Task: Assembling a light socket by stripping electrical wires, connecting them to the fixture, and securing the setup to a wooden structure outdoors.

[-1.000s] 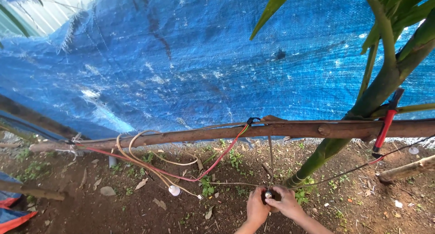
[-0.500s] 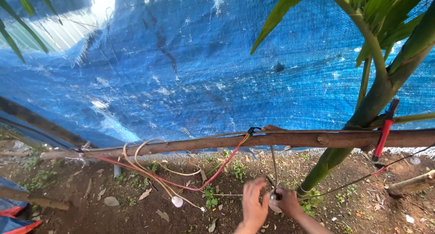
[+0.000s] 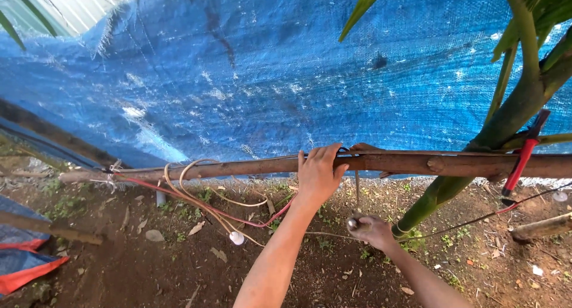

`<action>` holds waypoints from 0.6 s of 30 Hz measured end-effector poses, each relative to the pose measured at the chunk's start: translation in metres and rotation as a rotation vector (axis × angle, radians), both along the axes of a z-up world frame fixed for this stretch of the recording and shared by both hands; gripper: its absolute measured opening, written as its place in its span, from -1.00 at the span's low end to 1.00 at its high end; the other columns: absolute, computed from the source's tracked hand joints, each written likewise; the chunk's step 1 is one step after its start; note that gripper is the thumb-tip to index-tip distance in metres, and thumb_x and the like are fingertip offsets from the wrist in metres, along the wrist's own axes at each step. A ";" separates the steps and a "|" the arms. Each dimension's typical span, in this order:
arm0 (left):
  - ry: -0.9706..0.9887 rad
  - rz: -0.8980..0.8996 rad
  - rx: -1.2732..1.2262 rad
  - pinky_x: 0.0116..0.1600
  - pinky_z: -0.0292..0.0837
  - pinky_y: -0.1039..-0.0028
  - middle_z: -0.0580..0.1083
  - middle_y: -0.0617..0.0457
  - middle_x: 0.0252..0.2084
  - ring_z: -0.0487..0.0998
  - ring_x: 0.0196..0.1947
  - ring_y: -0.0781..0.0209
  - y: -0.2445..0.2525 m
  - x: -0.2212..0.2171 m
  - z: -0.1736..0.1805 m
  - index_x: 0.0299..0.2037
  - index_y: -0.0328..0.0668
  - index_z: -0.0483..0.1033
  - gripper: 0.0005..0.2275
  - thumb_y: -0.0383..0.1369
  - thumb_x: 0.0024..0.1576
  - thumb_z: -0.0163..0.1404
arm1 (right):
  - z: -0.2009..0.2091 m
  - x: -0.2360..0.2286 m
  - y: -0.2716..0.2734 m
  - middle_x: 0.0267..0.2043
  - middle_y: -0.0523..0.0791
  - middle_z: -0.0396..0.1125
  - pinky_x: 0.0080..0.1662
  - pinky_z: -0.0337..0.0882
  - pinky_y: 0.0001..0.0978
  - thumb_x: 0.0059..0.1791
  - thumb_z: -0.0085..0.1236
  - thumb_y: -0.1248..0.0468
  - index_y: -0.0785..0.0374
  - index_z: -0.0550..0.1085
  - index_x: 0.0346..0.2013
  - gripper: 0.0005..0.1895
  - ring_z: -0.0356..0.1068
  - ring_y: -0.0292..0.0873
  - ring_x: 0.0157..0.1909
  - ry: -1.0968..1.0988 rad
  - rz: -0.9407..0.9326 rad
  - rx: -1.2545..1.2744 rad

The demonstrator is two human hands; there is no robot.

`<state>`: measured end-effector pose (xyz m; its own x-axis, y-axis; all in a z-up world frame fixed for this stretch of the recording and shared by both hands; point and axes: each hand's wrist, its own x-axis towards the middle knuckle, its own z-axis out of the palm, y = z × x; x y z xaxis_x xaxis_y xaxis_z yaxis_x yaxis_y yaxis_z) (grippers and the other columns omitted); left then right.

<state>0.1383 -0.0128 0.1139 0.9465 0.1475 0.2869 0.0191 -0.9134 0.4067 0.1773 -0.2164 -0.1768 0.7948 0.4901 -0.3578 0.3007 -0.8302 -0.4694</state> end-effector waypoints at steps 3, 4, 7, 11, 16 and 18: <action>0.031 -0.007 -0.037 0.41 -0.05 -0.30 0.48 0.04 0.25 0.38 0.31 0.01 0.000 0.000 0.003 0.33 -0.03 0.34 -0.50 -0.18 0.18 0.10 | 0.003 -0.003 -0.011 0.47 -0.17 0.12 0.51 -0.15 -0.03 -0.07 0.35 0.11 -0.17 0.44 0.22 -0.44 -0.02 -0.11 0.54 0.201 -0.183 0.022; 0.016 -0.016 -0.031 0.41 -0.05 -0.30 0.48 0.04 0.25 0.38 0.31 0.01 0.001 0.000 0.002 0.32 -0.03 0.34 -0.50 -0.20 0.16 0.12 | -0.001 -0.003 -0.014 0.40 -0.18 0.23 0.44 0.11 -0.12 -0.08 0.31 0.11 -0.06 0.45 0.21 -0.46 0.15 -0.15 0.45 0.190 -0.183 0.062; -0.021 -0.033 -0.003 0.42 -0.01 -0.22 0.40 0.01 0.32 0.32 0.35 -0.04 0.005 -0.001 -0.006 0.33 -0.02 0.33 -0.48 -0.20 0.15 0.14 | 0.035 -0.015 -0.021 0.36 -0.21 0.33 0.13 0.47 -0.32 -0.03 0.21 0.14 0.00 0.43 0.24 -0.48 0.41 -0.26 0.07 0.266 -0.233 0.102; -0.436 -0.120 -0.095 0.42 0.22 -0.07 0.34 -0.05 0.36 0.30 0.37 -0.10 0.020 -0.026 -0.012 0.25 -0.11 0.37 -0.54 -0.32 0.13 0.14 | 0.117 -0.037 -0.035 0.14 0.06 0.50 0.19 0.61 -0.20 0.06 0.17 0.25 0.11 0.41 0.28 -0.53 0.52 -0.05 0.17 0.393 -0.521 0.316; -0.498 0.164 -0.262 0.27 0.38 0.23 0.45 -0.03 0.21 0.44 0.24 0.00 0.038 -0.115 -0.127 0.07 -0.18 0.49 -0.75 -0.44 0.19 0.09 | 0.154 -0.036 -0.134 -0.01 -0.06 0.48 -0.27 0.48 -0.43 0.16 0.10 0.33 0.19 0.54 0.08 -0.81 0.50 -0.14 -0.22 -0.278 -0.733 0.471; -0.375 0.275 -0.277 0.27 0.40 0.23 0.46 -0.01 0.19 0.44 0.24 0.00 0.031 -0.153 -0.219 0.07 -0.18 0.46 -0.74 -0.44 0.18 0.07 | 0.140 -0.015 -0.190 -0.16 -0.03 0.46 -0.14 0.47 -0.39 0.22 0.14 0.37 0.30 0.54 0.04 -0.89 0.45 -0.14 -0.17 -0.654 -0.724 0.581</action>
<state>-0.0152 0.0179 -0.1049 0.7023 0.4935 0.5131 0.0493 -0.7527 0.6565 0.1627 -0.4060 -0.0366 0.9096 -0.2046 0.3617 0.1674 -0.6163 -0.7695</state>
